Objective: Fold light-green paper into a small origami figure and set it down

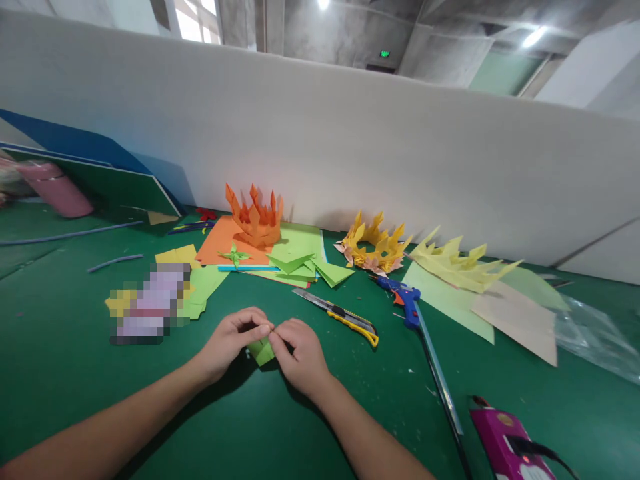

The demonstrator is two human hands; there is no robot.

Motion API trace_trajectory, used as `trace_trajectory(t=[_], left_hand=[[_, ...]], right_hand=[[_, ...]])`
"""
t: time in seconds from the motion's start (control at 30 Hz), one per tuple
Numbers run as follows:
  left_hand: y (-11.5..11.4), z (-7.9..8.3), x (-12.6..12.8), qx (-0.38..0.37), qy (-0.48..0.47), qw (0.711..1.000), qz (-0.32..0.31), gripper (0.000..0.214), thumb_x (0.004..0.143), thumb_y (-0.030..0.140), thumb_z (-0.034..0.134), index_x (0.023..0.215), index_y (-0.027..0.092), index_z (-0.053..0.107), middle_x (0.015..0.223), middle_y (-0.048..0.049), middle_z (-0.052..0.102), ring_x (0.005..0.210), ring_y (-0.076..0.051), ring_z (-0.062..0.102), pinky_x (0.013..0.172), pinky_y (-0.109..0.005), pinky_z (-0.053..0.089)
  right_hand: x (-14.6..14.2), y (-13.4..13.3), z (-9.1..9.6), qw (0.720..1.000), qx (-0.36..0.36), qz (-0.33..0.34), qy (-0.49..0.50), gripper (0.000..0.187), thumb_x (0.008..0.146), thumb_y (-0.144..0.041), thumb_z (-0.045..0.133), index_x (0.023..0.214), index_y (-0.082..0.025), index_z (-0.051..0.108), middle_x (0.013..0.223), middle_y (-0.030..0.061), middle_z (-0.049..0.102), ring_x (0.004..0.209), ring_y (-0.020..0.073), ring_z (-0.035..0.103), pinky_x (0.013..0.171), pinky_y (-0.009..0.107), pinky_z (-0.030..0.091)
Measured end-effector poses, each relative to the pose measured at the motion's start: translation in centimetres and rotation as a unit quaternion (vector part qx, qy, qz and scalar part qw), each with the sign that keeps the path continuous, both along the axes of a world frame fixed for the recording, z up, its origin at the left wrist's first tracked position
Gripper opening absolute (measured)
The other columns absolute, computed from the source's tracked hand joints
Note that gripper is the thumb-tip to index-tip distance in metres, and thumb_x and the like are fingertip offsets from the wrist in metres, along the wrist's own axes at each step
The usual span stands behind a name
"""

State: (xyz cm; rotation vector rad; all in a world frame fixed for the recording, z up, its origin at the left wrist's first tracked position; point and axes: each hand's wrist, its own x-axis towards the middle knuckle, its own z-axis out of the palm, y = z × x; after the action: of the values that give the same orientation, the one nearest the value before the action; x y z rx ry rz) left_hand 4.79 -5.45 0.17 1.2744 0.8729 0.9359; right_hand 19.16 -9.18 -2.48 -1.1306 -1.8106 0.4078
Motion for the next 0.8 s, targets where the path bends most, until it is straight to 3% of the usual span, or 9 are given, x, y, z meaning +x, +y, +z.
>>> trace_trajectory(t=[0.13,0.17,0.27,0.4,0.47,0.63,0.8], left_hand=[[0.7,0.6,-0.3,-0.116,-0.069,0.987,0.083,0.027,0.048,0.034,0.079,0.053,0.016,0.061,0.061,0.0014,0.059,0.056,-0.01,0.048,0.054,-0.021,0.037],[1.0,0.8,-0.6,-0.133,-0.096,0.978,0.13,0.029,0.045,0.033,0.08,0.053,0.016,0.059,0.064,0.002,0.06,0.055,-0.009,0.048,0.052,-0.02,0.037],[1.6,1.1,-1.1,-0.136,-0.131,0.963,0.191,0.031,0.042,0.031,0.081,0.055,0.016,0.057,0.068,0.003,0.061,0.053,-0.008,0.047,0.05,-0.019,0.035],[0.9,0.7,-0.8,-0.093,-0.094,0.982,0.131,0.025,0.052,0.032,0.077,0.056,0.016,0.059,0.067,0.0016,0.061,0.058,-0.01,0.05,0.052,-0.019,0.036],[0.3,0.4,-0.4,-0.063,-0.073,0.99,0.108,0.024,0.054,0.032,0.076,0.053,0.016,0.059,0.063,0.0016,0.058,0.061,-0.011,0.052,0.055,-0.02,0.037],[0.0,-0.1,0.0,-0.049,-0.027,0.996,0.073,0.022,0.059,0.034,0.074,0.061,0.016,0.062,0.066,0.0008,0.061,0.064,-0.012,0.053,0.061,-0.022,0.041],[0.0,-0.1,0.1,-0.058,-0.006,0.997,0.047,0.029,0.061,0.036,0.073,0.081,0.017,0.064,0.075,0.0004,0.063,0.067,-0.013,0.055,0.062,-0.023,0.043]], right_hand=[[0.4,-0.2,0.3,1.0,0.007,-0.007,0.015,0.034,0.087,-0.022,0.043,0.054,-0.02,0.048,0.05,-0.0017,0.05,0.051,0.0119,0.047,0.055,0.025,0.037],[0.5,-0.3,0.3,1.0,0.005,-0.012,0.02,0.033,0.087,-0.021,0.044,0.054,-0.02,0.05,0.051,-0.0012,0.053,0.052,0.0121,0.049,0.056,0.025,0.038],[0.8,-0.4,0.4,0.999,-0.003,-0.03,0.04,0.031,0.087,-0.02,0.044,0.057,-0.02,0.054,0.054,-0.0002,0.057,0.054,0.0129,0.054,0.057,0.025,0.041],[0.5,-0.3,0.1,0.993,-0.017,-0.055,0.102,0.009,0.084,-0.024,0.051,0.08,-0.021,0.058,0.071,0.0015,0.062,0.065,0.0146,0.058,0.062,0.027,0.046],[0.2,-0.3,-0.2,0.989,-0.025,-0.044,0.136,0.015,0.077,-0.026,0.059,0.091,-0.021,0.055,0.08,0.0017,0.061,0.067,0.0142,0.057,0.064,0.027,0.048],[-0.5,-0.2,-0.9,0.981,-0.066,-0.012,0.181,0.013,0.076,-0.022,0.057,0.086,-0.022,0.048,0.077,-0.0007,0.055,0.067,0.0123,0.055,0.063,0.024,0.049],[-0.1,0.1,-0.6,0.967,-0.113,-0.05,0.224,0.013,0.074,-0.025,0.057,0.078,-0.022,0.045,0.067,-0.0039,0.048,0.059,0.0107,0.05,0.055,0.022,0.045]])
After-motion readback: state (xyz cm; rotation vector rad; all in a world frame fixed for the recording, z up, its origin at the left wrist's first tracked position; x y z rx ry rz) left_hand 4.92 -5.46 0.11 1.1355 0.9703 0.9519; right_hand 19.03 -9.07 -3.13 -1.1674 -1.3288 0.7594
